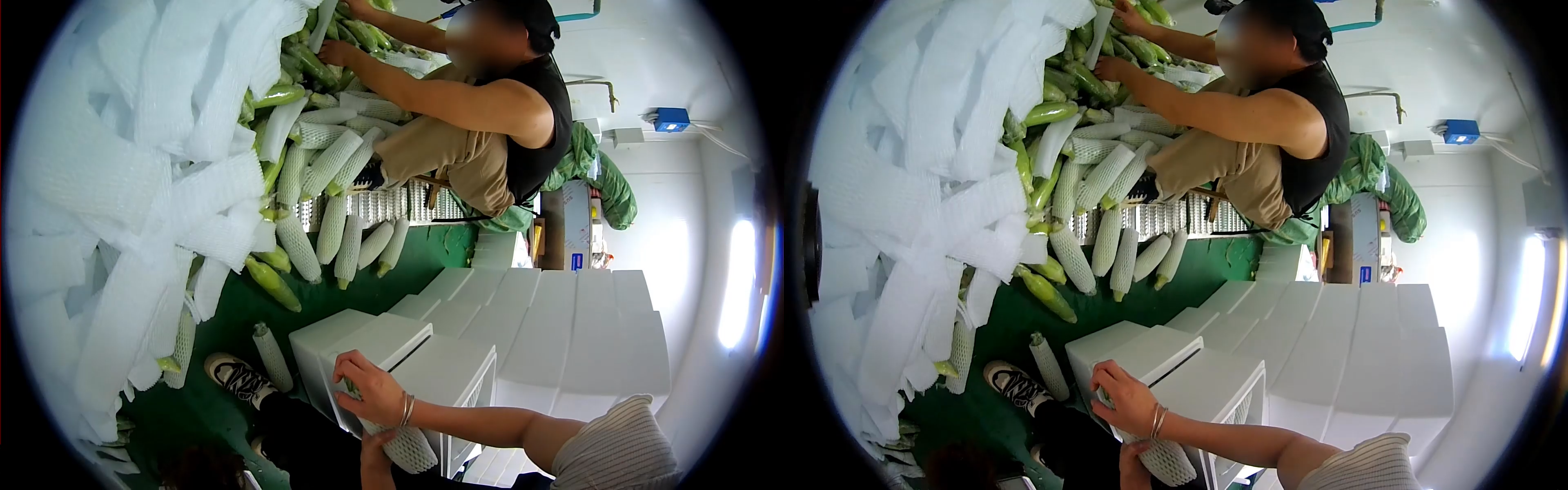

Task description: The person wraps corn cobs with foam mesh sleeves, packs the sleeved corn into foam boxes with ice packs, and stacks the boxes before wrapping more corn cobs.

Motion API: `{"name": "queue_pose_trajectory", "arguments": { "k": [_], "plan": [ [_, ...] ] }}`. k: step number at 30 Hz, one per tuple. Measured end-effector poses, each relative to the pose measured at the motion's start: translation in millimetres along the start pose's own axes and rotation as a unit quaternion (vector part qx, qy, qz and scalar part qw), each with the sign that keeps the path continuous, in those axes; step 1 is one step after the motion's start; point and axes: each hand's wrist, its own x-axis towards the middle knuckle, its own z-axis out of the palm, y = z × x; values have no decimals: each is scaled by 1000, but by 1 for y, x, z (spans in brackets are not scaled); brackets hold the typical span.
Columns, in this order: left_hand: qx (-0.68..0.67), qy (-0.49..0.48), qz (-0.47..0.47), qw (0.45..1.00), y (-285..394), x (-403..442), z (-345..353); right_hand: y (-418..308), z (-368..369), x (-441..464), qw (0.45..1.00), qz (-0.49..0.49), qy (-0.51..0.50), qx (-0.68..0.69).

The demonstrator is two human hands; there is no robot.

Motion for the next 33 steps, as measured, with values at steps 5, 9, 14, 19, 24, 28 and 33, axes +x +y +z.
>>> {"name": "queue_pose_trajectory", "arguments": {
  "k": [5, 9, 14, 19, 24, 28, 33],
  "plan": [
    [-3, 15, -9, 1000, 1, -1, 1, 1, 1, 2, 1000, 0, 2, 1],
    [-1, 18, 3, 1000, 3, -3, 7, 6, 4, 4, 1000, -6, 7, 3],
    [4, 52, -17, 999, 9, -7, 16, 8, 0, 7, 1000, 5, -14, 21],
    [45, 33, 25, 998, 11, -4, 15, 11, -14, -1, 985, 102, -11, 139],
    [56, -65, 125, 988, 43, -20, 45, 15, -48, -9, 845, 313, -320, 294],
    [337, -36, 142, 930, 78, 11, 55, 22, -34, -8, 938, 206, -163, 226],
    [523, -3, 250, 815, 111, 85, 48, 80, -17, 80, 958, 266, -15, 101]
  ]
}}
